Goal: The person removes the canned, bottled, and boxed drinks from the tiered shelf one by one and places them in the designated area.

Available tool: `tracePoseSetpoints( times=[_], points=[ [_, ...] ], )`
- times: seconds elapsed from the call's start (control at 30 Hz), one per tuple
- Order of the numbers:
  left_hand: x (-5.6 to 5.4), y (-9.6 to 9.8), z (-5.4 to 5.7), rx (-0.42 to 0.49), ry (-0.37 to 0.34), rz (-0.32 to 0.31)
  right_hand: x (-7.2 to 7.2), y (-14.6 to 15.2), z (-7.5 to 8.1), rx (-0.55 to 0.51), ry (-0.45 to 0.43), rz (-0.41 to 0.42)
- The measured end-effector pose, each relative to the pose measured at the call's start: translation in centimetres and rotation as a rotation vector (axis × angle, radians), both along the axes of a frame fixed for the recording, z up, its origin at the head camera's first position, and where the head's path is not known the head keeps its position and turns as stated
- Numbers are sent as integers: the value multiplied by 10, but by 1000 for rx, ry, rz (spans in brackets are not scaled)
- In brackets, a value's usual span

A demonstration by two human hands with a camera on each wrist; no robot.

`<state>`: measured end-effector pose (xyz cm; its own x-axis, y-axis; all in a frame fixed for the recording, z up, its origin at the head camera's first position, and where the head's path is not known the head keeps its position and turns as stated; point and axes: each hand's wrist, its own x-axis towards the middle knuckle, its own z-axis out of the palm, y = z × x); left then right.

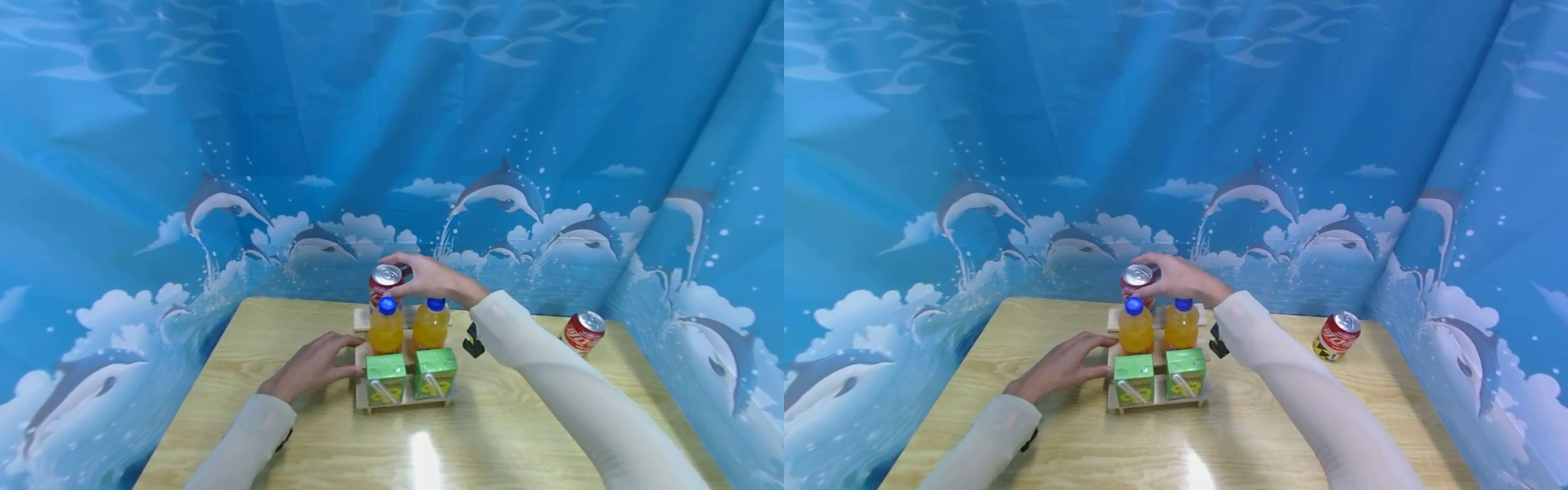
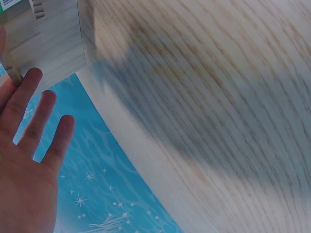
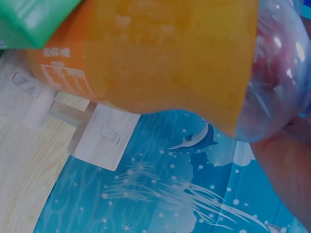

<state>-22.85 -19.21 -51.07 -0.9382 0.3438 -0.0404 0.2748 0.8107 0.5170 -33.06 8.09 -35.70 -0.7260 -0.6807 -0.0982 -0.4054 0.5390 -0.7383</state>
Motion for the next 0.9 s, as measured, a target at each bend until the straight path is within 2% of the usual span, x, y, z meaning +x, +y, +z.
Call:
tracePoseSetpoints(
  times=[0.17,0.37,0.63,0.9],
  points=[
    [0,0,0,3,4,-4,-1,-1,0,13,-36,-5],
    [0,0,1,5,8,-4,-2,-3,1,31,-33,0],
    [0,0,2,9,1,-3,-2,-6,5,57,12,17],
    [0,1,1,6,-4,-1,-3,-3,7,54,75,-1]
  ],
)
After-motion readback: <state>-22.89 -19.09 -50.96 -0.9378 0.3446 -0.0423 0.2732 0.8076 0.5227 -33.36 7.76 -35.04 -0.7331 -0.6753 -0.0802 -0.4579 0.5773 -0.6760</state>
